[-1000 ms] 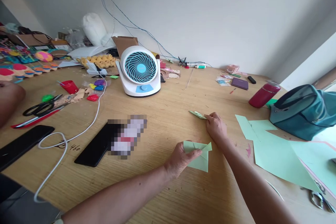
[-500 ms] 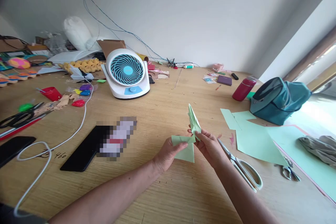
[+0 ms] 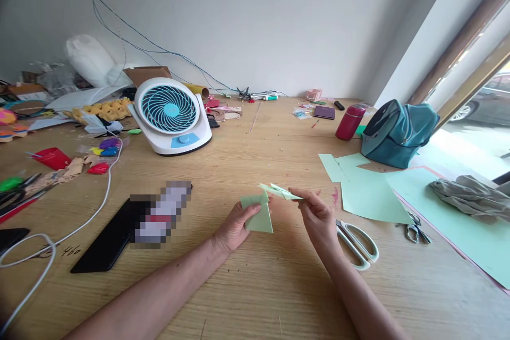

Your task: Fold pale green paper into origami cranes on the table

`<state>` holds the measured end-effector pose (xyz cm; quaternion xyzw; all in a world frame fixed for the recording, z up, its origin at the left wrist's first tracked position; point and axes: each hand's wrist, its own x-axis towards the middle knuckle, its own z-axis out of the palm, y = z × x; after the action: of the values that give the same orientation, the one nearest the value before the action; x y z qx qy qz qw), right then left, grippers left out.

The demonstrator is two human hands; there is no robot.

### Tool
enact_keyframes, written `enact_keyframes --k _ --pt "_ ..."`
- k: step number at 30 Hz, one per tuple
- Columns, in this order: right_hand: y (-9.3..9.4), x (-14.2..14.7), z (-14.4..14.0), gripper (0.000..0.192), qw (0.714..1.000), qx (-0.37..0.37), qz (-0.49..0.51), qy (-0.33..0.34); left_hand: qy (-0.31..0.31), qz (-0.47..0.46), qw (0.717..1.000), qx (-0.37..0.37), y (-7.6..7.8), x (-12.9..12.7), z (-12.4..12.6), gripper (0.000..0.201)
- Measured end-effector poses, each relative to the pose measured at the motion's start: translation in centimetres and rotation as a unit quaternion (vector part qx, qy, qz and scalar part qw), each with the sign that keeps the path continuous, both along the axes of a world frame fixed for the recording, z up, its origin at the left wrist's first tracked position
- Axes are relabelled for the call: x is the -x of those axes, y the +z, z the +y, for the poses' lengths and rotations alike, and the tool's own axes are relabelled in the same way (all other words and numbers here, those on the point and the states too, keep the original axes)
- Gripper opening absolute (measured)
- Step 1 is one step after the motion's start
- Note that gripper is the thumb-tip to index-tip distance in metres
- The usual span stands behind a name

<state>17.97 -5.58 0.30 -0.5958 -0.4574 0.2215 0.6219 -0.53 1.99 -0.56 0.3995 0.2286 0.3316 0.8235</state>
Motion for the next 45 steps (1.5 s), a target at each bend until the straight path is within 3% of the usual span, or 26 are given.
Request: enact_keyframes --k 5,14,17,21,25,28,35,45 --pt "0.0 -0.2 -0.5 0.03 0.98 -0.08 -0.159 -0.086 -0.071 -0.016 0.997 -0.032 0.5 0.3 -0.4 0.049" --pt "0.0 0.8 -0.7 0.038 0.964 -0.092 -0.247 -0.042 -0.017 -0.049 0.999 0.014 0.3 0.1 -0.1 0.044" --pt "0.1 1.3 -0.7 0.036 0.968 -0.083 -0.237 -0.014 0.002 -0.047 0.999 0.018 0.4 0.1 0.1 0.044" --pt "-0.1 1.7 -0.6 0.02 0.979 -0.067 -0.192 0.009 0.01 -0.049 0.999 0.011 0.6 0.2 0.3 0.05" --pt "-1.2 1.7 -0.2 0.006 0.996 -0.035 -0.076 0.032 0.0 -0.035 0.999 0.007 0.7 0.2 0.2 0.059" --pt "-1.9 1.7 0.0 0.013 0.998 -0.011 0.003 0.054 -0.007 -0.026 1.0 0.001 0.7 0.1 0.1 0.057" --pt "-2.0 1.7 0.2 0.025 0.996 -0.002 0.07 0.059 -0.01 -0.023 0.999 -0.026 0.1 0.0 0.1 0.042" --pt "-1.0 2.3 0.1 0.026 0.995 0.018 0.039 0.091 0.012 0.006 0.999 -0.046 0.2 -0.2 0.1 0.036"
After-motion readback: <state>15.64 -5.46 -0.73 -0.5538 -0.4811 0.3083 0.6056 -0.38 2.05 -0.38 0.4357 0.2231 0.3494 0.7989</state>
